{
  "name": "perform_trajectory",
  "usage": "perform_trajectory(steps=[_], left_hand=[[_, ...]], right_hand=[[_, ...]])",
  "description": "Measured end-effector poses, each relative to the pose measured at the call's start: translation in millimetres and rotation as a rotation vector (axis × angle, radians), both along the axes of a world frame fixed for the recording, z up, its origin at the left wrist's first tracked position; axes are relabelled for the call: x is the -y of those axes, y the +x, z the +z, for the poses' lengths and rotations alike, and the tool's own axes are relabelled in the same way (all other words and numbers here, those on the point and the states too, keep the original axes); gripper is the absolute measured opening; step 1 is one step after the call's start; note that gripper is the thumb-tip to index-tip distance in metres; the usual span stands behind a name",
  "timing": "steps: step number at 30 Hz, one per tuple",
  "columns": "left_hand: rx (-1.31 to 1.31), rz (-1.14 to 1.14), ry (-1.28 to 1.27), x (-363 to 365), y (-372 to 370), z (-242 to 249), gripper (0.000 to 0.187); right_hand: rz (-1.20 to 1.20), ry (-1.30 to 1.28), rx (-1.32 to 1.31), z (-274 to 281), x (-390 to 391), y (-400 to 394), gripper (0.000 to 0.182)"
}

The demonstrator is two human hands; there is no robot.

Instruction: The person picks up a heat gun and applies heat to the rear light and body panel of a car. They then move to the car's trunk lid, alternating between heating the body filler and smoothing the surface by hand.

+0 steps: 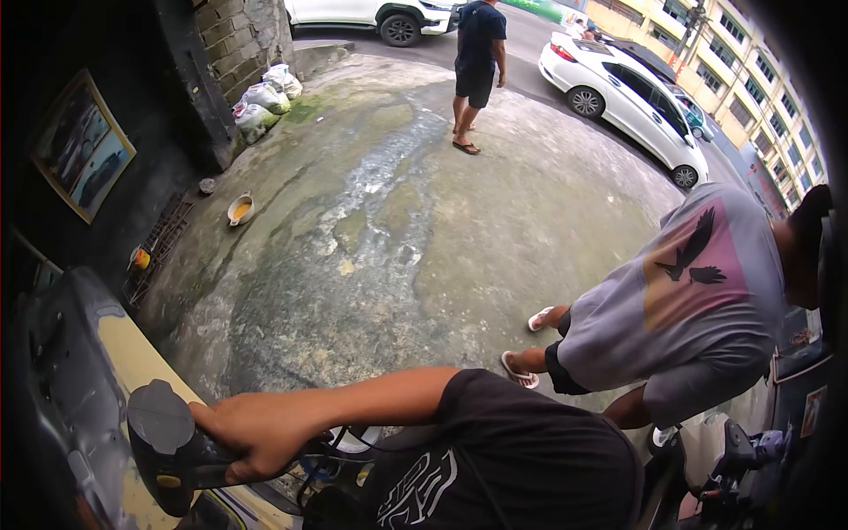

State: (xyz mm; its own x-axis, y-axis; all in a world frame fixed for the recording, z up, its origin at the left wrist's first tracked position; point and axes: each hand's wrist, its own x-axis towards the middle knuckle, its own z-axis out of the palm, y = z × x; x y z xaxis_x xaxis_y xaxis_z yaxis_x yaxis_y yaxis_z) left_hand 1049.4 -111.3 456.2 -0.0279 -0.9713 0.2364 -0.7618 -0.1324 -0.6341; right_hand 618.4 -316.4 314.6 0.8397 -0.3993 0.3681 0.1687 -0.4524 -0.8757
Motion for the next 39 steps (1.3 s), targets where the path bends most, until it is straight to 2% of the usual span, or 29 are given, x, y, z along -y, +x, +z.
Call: perform_trajectory(steps=[3,4,5,8,9,11,15,18,20,23,24,26,27,28,30,31,32,33,34,35,36,39], left_hand=[[0.038,-0.110,0.013,0.5,-2.7,1.3,0.045],[0.052,-0.039,0.039,1.2,-5.2,3.3,0.046],[0.065,0.031,0.065,1.7,-5.8,4.7,0.047],[0.112,0.073,0.087,2.5,-3.0,5.3,0.049],[0.112,0.076,0.087,1.9,-8.0,6.2,0.049],[0.239,0.222,0.181,4.9,-17.4,10.0,0.051],[0.288,0.207,0.184,5.6,-10.6,6.7,0.052],[0.236,0.225,0.170,5.9,-9.7,1.3,0.052],[-0.056,-0.045,-0.001,0.4,3.1,-5.2,0.052],[-0.072,-0.074,-0.044,-2.5,2.5,-8.4,0.053],[-0.072,-0.056,-0.044,-1.2,9.8,-12.5,0.053],[-0.208,0.271,-0.015,-3.8,42.5,-17.8,0.055],[-0.273,0.117,-0.028,-5.0,50.4,-18.0,0.055],[-0.330,-0.011,-0.050,-8.1,62.8,-18.9,0.056],[-0.286,0.154,-0.123,-3.6,40.1,-15.9,0.057],[-0.320,0.177,-0.134,-0.1,29.8,-11.6,0.055],[-0.306,0.187,-0.141,-0.1,23.3,-10.2,0.054],[-0.297,0.247,-0.129,0.1,17.1,-7.5,0.056],[-0.304,0.256,-0.148,-1.6,14.5,-6.9,0.056],[-0.312,0.245,-0.163,-3.7,17.5,-7.8,0.055],[-0.286,0.279,-0.175,-4.7,17.1,-10.2,0.055],[-0.270,0.391,-0.123,-4.7,10.3,-5.9,0.058]], right_hand=[[-0.021,-0.026,-0.001,-20.3,3.4,-5.4,0.071],[-0.037,-0.033,0.012,-24.4,4.8,-7.0,0.075],[-0.079,-0.015,-0.005,-18.9,4.0,-16.4,0.070],[-0.098,-0.008,-0.084,-17.1,11.6,-33.3,0.070],[-0.090,-0.028,-0.076,-18.2,12.9,-39.5,0.077],[-0.093,-0.034,-0.098,-16.3,16.4,-44.5,0.077],[-0.098,-0.070,-0.090,-21.5,20.2,-38.5,0.076],[-0.066,-0.098,-0.010,-22.4,16.7,-22.4,0.077],[0.001,-0.076,0.012,-18.0,13.0,-4.2,0.078],[0.065,-0.056,0.040,-12.9,7.2,14.3,0.078],[0.069,-0.053,0.052,-13.6,5.6,19.9,0.078],[0.064,-0.066,0.070,-13.9,10.1,29.7,0.079],[0.063,-0.084,0.093,-12.8,12.4,39.3,0.079],[0.080,-0.033,0.005,-9.7,17.0,45.0,0.080],[0.013,-0.083,0.000,-13.6,24.2,58.2,0.079],[0.019,0.036,-0.121,6.4,23.3,56.8,0.079],[-0.033,-0.005,0.003,-9.0,27.0,70.5,0.070],[-0.025,0.074,0.022,-13.2,31.1,79.4,0.072],[-0.013,0.195,0.211,-16.5,28.5,90.9,0.072],[-0.048,0.073,0.212,-19.6,35.2,96.2,0.075],[-0.087,0.288,0.058,-13.0,32.8,94.5,0.077],[-0.086,0.241,0.149,-10.8,42.7,112.8,0.073]])
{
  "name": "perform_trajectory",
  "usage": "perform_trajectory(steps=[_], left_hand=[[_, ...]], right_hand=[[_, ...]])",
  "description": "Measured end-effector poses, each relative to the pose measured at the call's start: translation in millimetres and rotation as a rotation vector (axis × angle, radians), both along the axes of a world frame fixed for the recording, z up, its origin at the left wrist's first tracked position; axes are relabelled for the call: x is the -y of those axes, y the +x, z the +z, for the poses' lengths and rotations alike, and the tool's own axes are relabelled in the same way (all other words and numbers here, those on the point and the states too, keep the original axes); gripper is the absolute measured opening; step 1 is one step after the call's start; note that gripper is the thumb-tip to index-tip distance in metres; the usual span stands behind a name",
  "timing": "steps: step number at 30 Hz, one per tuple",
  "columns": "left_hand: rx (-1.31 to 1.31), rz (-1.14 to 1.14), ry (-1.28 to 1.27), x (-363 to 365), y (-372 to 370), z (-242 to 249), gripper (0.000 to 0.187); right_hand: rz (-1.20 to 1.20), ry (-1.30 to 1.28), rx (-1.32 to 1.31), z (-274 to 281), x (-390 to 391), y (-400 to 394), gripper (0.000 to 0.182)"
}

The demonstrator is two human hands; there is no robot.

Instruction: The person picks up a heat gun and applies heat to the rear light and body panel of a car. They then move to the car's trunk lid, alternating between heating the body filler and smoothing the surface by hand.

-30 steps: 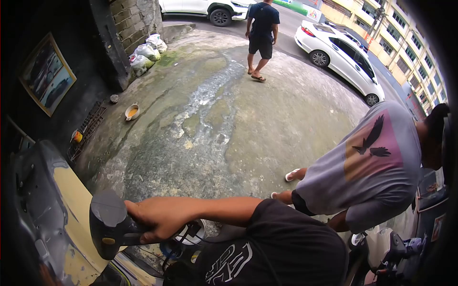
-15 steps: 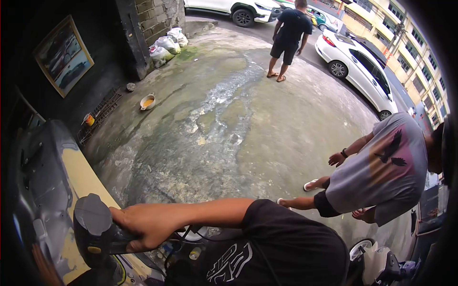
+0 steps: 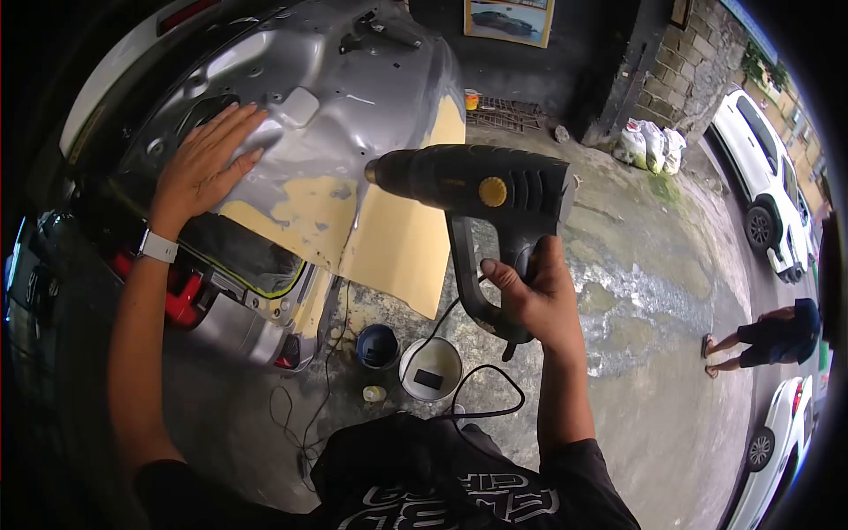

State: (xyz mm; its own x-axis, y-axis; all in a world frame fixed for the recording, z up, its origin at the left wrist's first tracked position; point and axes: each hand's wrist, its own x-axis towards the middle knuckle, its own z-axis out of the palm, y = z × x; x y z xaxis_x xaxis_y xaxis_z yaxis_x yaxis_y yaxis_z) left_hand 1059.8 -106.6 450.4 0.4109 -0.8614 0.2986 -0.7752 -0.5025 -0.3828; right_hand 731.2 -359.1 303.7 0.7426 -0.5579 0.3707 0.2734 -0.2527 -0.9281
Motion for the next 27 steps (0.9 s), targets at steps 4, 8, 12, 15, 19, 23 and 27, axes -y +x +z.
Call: perform_trajectory(steps=[4,8,12,15,19,23,27], left_hand=[[0.067,-0.081,-0.051,-2.7,13.2,-8.1,0.058],[0.079,-0.106,-0.059,-4.0,18.4,-9.8,0.059],[0.087,-0.075,-0.057,-4.3,17.2,-9.3,0.059],[0.017,-0.091,-0.104,-6.0,20.5,-5.4,0.062],[-0.247,-0.239,-0.276,-5.5,31.8,2.0,0.062],[-0.581,-0.498,-0.440,-9.5,28.2,9.4,0.059],[-0.652,-0.589,-0.479,-7.4,39.0,9.1,0.070]], right_hand=[[-0.031,0.070,-0.005,-1.4,2.2,16.9,0.075],[0.037,0.020,-0.037,1.2,-1.9,5.5,0.066],[0.087,-0.066,-0.022,6.0,-13.2,-8.2,0.058],[0.129,0.040,-0.006,11.0,-27.1,-12.7,0.054],[0.162,0.077,0.017,24.0,-38.5,-17.1,0.055],[0.204,0.109,0.008,30.1,-42.1,-16.5,0.073],[0.178,-0.132,-0.201,33.7,-32.9,-26.2,0.075]])
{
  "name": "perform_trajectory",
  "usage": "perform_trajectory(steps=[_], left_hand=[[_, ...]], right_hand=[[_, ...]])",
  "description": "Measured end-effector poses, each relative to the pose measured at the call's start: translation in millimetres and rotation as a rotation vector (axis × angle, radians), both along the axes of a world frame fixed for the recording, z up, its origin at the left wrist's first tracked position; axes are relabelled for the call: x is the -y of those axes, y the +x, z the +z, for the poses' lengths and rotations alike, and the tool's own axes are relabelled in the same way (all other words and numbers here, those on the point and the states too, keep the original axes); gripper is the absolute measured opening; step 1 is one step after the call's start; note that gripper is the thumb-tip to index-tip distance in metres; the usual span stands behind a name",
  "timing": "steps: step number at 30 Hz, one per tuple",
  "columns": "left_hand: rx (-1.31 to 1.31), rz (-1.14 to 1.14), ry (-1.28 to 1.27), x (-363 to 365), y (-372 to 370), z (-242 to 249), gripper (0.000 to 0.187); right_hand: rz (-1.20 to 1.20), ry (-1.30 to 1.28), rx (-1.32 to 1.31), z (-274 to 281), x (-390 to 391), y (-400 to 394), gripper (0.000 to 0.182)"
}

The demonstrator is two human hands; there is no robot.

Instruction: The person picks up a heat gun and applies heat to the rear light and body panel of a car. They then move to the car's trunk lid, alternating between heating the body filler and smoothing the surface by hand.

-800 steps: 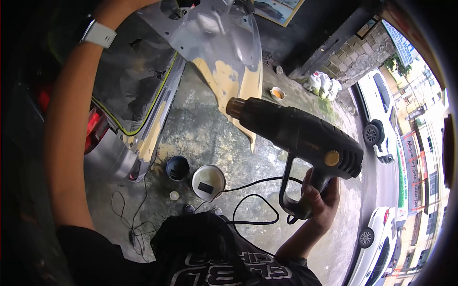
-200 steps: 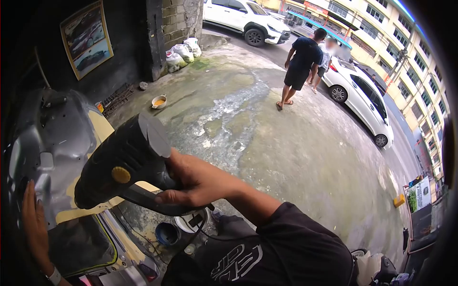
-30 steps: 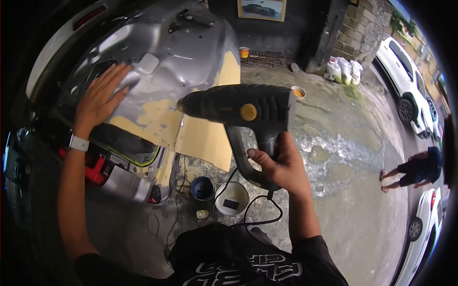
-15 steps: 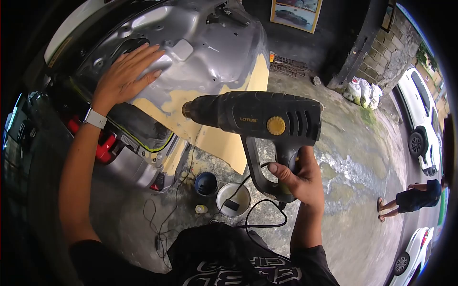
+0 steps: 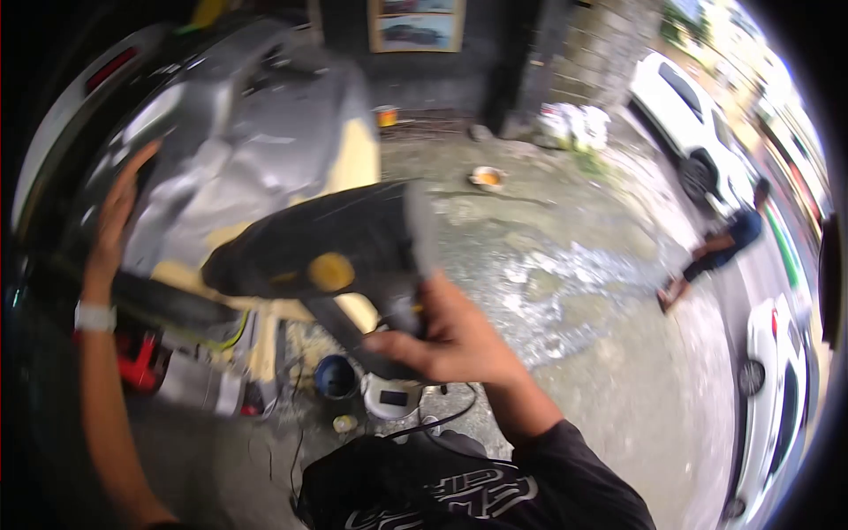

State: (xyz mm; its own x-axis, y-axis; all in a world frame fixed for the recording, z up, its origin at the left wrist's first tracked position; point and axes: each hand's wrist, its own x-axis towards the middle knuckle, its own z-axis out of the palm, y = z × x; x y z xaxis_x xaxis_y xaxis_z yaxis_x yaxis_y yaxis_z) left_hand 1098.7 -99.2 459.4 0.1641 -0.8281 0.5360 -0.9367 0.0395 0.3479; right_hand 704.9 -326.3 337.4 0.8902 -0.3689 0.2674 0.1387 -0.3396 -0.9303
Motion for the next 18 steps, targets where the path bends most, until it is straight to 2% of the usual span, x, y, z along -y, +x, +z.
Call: perform_trajectory(steps=[2,3,5,6,7,9,10,12,18], left_hand=[[0.102,0.070,0.052,-2.7,12.8,-3.8,0.071],[0.104,-0.009,0.039,2.2,11.0,-5.3,0.071],[0.267,0.095,0.086,-0.2,7.3,-6.1,0.068],[0.348,0.169,0.109,0.4,5.0,-8.3,0.066],[0.353,0.148,0.105,1.6,2.2,-10.8,0.066],[0.609,0.298,0.189,0.9,-8.2,-13.0,0.061],[0.613,0.290,0.186,-0.9,-8.7,-14.7,0.061],[0.738,0.377,0.187,-3.0,-9.9,-19.8,0.056],[0.687,0.296,0.052,-22.3,-43.1,-37.9,0.054]], right_hand=[[0.062,-0.093,0.064,2.5,5.9,-9.5,0.081],[0.066,-0.109,0.034,-2.7,7.4,-12.6,0.086],[0.098,-0.107,-0.080,1.2,9.5,-31.7,0.096],[0.065,-0.107,-0.080,-1.6,10.1,-38.1,0.096],[0.065,-0.087,-0.071,-6.3,10.6,-42.7,0.096],[0.064,-0.046,-0.131,-2.7,10.2,-50.9,0.096],[0.055,-0.045,-0.129,-3.6,8.8,-52.6,0.096],[-0.017,-0.158,0.031,-6.0,4.2,-54.4,0.095],[-0.009,-0.116,0.116,5.3,-17.6,-40.6,0.090]])
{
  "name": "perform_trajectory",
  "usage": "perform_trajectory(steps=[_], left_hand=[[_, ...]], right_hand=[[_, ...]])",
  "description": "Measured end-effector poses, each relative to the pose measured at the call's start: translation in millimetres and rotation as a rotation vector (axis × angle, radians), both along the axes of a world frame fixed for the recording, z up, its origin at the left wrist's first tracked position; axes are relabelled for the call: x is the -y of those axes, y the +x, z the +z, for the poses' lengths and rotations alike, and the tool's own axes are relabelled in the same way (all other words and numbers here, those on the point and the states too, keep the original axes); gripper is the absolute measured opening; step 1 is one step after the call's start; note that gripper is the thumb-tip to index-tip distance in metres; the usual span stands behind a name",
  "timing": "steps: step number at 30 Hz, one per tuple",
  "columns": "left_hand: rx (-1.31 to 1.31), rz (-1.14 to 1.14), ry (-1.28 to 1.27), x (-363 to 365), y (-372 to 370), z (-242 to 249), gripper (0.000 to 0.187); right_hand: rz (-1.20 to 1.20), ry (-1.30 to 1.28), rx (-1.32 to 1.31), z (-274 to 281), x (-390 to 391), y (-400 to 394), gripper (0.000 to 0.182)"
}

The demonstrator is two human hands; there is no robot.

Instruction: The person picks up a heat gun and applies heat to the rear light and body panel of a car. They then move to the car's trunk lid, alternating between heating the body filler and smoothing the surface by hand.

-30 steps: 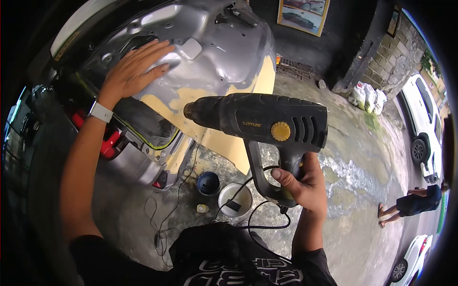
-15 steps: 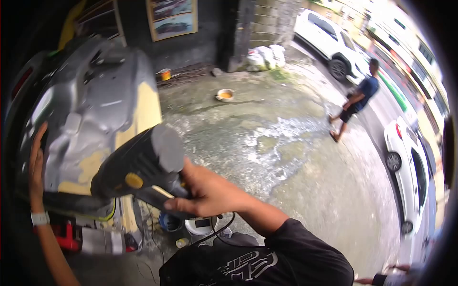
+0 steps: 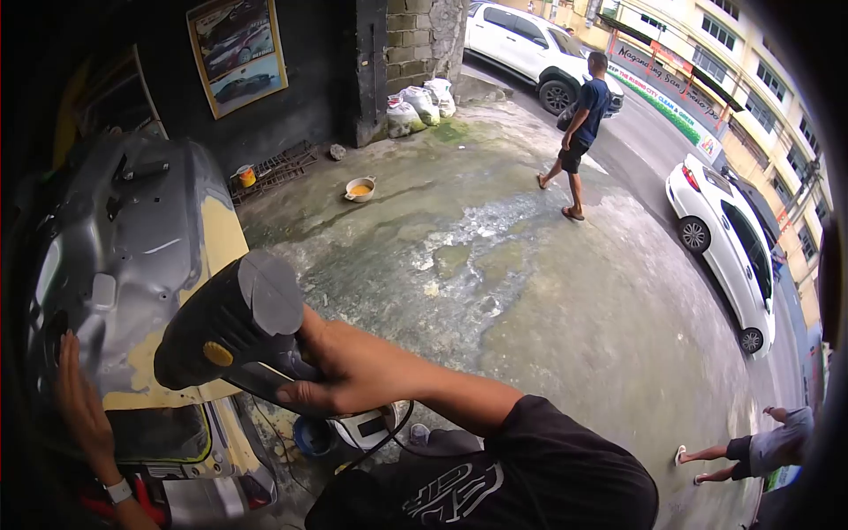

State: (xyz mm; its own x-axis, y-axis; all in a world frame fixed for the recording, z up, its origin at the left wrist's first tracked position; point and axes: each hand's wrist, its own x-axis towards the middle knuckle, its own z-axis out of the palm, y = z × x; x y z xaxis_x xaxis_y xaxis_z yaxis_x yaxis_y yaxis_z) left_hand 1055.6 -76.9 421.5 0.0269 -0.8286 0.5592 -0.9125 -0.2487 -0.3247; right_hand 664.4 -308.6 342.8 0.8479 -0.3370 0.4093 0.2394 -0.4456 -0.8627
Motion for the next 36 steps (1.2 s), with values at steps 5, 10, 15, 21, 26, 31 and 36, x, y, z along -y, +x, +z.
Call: perform_trajectory(steps=[5,10,15,21,26,31,36], left_hand=[[-0.133,-0.112,-0.152,-30.8,3.1,-14.2,0.057],[0.109,0.005,-0.111,-51.7,8.3,-12.9,0.059],[0.346,0.130,-0.002,-57.0,5.9,-30.0,0.062],[0.349,0.118,-0.010,-56.3,7.3,-45.6,0.066],[0.260,0.048,-0.056,-57.5,12.5,-42.6,0.066],[0.163,-0.007,-0.094,-58.1,6.2,-34.4,0.065],[0.195,0.041,-0.069,-54.6,5.2,-33.7,0.066]], right_hand=[[-0.026,0.016,0.109,9.2,-23.7,13.0,0.086],[-0.051,0.061,0.138,17.8,-49.5,20.5,0.086],[-0.147,-0.048,0.121,5.5,-63.3,9.4,0.085],[-0.292,0.034,-0.123,-4.1,-73.8,-9.0,0.088],[-0.291,-0.045,-0.042,5.1,-82.4,-0.4,0.087],[-0.192,0.002,0.073,19.6,-90.8,5.5,0.085],[-0.198,-0.026,0.070,7.1,-86.6,0.8,0.086]])
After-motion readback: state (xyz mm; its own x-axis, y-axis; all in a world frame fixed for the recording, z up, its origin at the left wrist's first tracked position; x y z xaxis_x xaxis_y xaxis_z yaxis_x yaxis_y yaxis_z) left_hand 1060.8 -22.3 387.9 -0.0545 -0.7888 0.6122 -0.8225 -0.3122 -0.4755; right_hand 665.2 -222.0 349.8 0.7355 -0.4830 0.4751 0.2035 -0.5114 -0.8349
